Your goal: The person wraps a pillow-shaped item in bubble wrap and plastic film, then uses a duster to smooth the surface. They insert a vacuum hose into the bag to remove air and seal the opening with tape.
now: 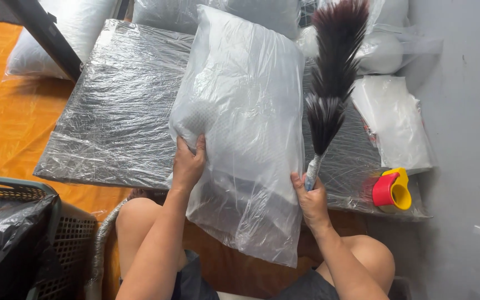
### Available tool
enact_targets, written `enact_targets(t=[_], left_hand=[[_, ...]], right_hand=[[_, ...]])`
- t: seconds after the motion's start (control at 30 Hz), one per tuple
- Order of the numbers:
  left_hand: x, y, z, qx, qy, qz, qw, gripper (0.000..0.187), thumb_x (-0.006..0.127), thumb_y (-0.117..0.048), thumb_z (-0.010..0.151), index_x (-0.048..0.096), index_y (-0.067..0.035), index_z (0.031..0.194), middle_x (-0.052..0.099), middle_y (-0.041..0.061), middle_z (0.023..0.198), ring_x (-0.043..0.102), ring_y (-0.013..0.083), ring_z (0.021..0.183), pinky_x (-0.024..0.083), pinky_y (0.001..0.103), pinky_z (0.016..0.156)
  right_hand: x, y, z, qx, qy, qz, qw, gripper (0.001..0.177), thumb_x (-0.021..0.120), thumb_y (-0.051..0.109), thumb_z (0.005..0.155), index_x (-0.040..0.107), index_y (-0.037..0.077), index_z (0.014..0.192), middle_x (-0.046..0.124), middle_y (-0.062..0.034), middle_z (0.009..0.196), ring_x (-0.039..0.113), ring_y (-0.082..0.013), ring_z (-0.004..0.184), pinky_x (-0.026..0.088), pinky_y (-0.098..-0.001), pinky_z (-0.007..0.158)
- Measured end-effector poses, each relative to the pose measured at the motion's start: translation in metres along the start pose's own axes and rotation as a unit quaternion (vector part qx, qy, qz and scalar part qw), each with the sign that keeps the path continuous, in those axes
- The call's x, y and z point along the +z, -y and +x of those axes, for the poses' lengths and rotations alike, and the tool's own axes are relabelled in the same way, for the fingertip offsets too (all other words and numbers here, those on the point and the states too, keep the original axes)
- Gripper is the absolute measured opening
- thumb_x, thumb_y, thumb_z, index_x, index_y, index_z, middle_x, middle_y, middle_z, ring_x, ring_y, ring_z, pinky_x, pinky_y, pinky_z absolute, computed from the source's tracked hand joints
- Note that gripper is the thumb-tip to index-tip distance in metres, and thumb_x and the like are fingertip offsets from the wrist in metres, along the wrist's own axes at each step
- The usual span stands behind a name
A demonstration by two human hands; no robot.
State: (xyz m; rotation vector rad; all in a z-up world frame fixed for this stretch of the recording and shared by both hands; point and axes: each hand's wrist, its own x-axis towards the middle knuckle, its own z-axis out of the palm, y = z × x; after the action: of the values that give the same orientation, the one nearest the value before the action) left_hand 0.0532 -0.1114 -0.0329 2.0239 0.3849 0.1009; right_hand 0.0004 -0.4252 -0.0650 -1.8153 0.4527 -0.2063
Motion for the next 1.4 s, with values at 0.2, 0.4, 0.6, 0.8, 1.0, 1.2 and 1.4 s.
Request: enact_targets(t=[0.2,0.4,0.6,0.8,1.0,1.2,1.4], left_hand=[[0.015,-0.008,0.011,0.033,-0.020,-0.072,0.997,0.079,0.050,-0.066,0.100,0.037,-0.003,0.146,0.053,0.039,0.137,0.049,0.0544,0.133,0.038,0.062,0.113],[0.003,-0.017,-0.017,0.061,-0.179,0.051,0.981,0.085,0.058,-0.046,0.106,0.022,0.015,0.153,0.028,0.044,0.153,0.023,0.0573,0.148,0.017,0.063,0.123],[0.000,-0.006,-0.095,0.250,-0.106,0.073,0.960,0.046,0.058,-0.045,0.105,0.053,-0.001,0.118,0.055,0.015,0.096,0.062,0.0328,0.092,0.055,0.046,0.079],[0.020,0.006,-0.162,-0.223,0.199,0.012,0.954,0.053,0.053,-0.066,0.089,0.054,-0.013,0.087,0.072,0.004,0.074,0.068,0.0161,0.063,0.056,0.029,0.067],[0.042,0.021,-0.156,-0.335,0.165,-0.377,0.848,0.097,0.053,-0.063,0.086,0.039,0.012,0.147,0.067,0.026,0.123,0.071,0.0289,0.090,0.059,0.033,0.061],[0.062,0.052,-0.165,-0.316,0.020,-0.495,0.809,0.042,0.076,-0.019,0.090,0.051,-0.006,0.123,0.054,0.004,0.088,0.054,0.0112,0.064,0.040,0.025,0.052],[0.048,0.047,-0.197,-0.132,-0.040,-0.415,0.899,0.036,0.071,-0.013,0.093,0.046,-0.008,0.119,0.055,0.012,0.091,0.066,0.0180,0.060,0.053,0.028,0.052]], right_hand=[[0.009,0.047,-0.005,0.012,-0.016,0.000,1.000,0.045,0.083,0.050,0.090,0.057,0.013,0.083,0.058,-0.0012,0.070,0.055,-0.0116,0.069,0.049,-0.0298,0.065],[0.006,0.041,0.001,0.029,0.025,-0.016,0.999,0.048,0.077,0.057,0.091,0.063,0.012,0.086,0.061,-0.0029,0.075,0.059,-0.0130,0.075,0.052,-0.0346,0.069],[-0.016,0.040,0.002,-0.019,0.069,-0.107,0.992,0.054,0.066,0.066,0.095,0.070,0.012,0.091,0.065,-0.0095,0.072,0.064,-0.0222,0.075,0.053,-0.0405,0.072],[-0.037,0.027,-0.005,-0.025,0.118,-0.140,0.983,0.052,0.065,0.060,0.085,0.071,0.014,0.108,0.072,-0.0004,0.098,0.068,-0.0165,0.090,0.053,-0.0319,0.081],[-0.039,0.024,-0.019,-0.128,0.153,-0.187,0.962,0.048,0.062,0.058,0.092,0.064,0.010,0.098,0.059,0.0007,0.095,0.059,-0.0163,0.087,0.049,-0.0341,0.079],[-0.054,0.032,-0.022,-0.141,0.190,-0.187,0.953,0.063,0.051,0.061,0.093,0.069,0.008,0.120,0.063,-0.0024,0.126,0.063,-0.0187,0.115,0.050,-0.0354,0.096],[-0.073,0.045,-0.032,-0.137,0.145,-0.303,0.932,0.060,0.033,0.068,0.098,0.048,0.011,0.087,0.047,-0.0069,0.055,0.051,-0.0245,0.053,0.043,-0.0422,0.057]])
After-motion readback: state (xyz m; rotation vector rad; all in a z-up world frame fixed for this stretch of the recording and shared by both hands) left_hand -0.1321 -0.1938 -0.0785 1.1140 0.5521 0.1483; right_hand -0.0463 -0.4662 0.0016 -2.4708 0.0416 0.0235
